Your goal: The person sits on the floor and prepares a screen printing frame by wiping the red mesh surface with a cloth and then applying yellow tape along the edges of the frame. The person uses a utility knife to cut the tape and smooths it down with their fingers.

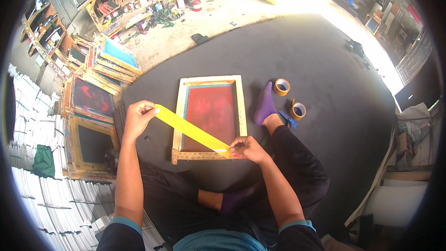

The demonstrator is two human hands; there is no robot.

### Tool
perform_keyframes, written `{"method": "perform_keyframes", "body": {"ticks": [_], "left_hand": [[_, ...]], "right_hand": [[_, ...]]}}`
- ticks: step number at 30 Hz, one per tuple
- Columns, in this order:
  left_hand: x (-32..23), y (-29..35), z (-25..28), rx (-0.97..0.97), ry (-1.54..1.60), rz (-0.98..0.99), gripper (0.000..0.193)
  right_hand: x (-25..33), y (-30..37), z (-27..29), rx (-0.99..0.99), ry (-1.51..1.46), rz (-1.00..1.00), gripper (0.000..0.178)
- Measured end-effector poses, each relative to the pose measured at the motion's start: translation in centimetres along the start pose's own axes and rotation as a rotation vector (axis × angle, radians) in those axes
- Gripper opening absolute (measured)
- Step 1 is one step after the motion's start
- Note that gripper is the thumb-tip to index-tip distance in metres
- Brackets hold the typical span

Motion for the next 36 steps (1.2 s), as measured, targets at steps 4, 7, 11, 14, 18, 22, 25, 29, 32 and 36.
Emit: {"method": "perform_keyframes", "body": {"ticks": [4,7,11,14,18,22,25,29,32,36], "left_hand": [[2.6,-1.8,-1.0,0.03,-0.152,0.021,0.014],[4.5,-3.7,-2.2,0.056,-0.12,0.035,0.016],[6.7,-4.8,-3.0,0.087,-0.109,0.091,0.019],[8.8,-5.1,-3.2,0.052,-0.177,0.162,0.03],[7.8,-4.2,-3.4,-0.141,-0.113,0.258,0.042],[7.6,-2.8,-2.2,-0.381,-0.03,0.189,0.036],[4.0,0.9,-4.3,-0.289,0.216,0.351,0.035],[-1.0,10.6,-11.4,-0.087,0.556,0.482,0.037],[-3.2,12.4,-16.2,-0.085,0.791,0.542,0.031],[-4.5,11.4,-17.6,-0.227,0.878,0.466,0.028]], "right_hand": [[1.7,1.9,-1.0,0.056,-0.166,-0.092,0.011],[2.6,3.0,-2.0,0.117,-0.315,-0.074,0.01],[5.2,3.5,-2.9,0.167,-0.47,-0.056,0.011],[7.8,3.0,-3.4,0.151,-0.498,-0.065,0.01],[9.7,1.9,-3.8,0.076,-0.552,-0.124,0.01],[12.0,0.9,-5.4,0.041,-0.611,-0.047,0.01],[12.4,0.5,-4.9,-0.081,-0.528,-0.037,0.012],[13.5,-0.8,-5.6,-0.109,-0.427,-0.062,0.015],[14.0,-1.0,-5.8,-0.113,-0.356,-0.088,0.018],[14.9,-0.7,-6.1,-0.121,-0.317,-0.107,0.015]]}}
Point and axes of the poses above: each hand's wrist, its own y-axis away from the middle knuckle, its own z-axis out of the back of the hand, x = y × z, the point moved 3 cm from there along -y, towards the middle knuckle, and after that the axes turned 3 degrees about -y, right-handed, at the moved point
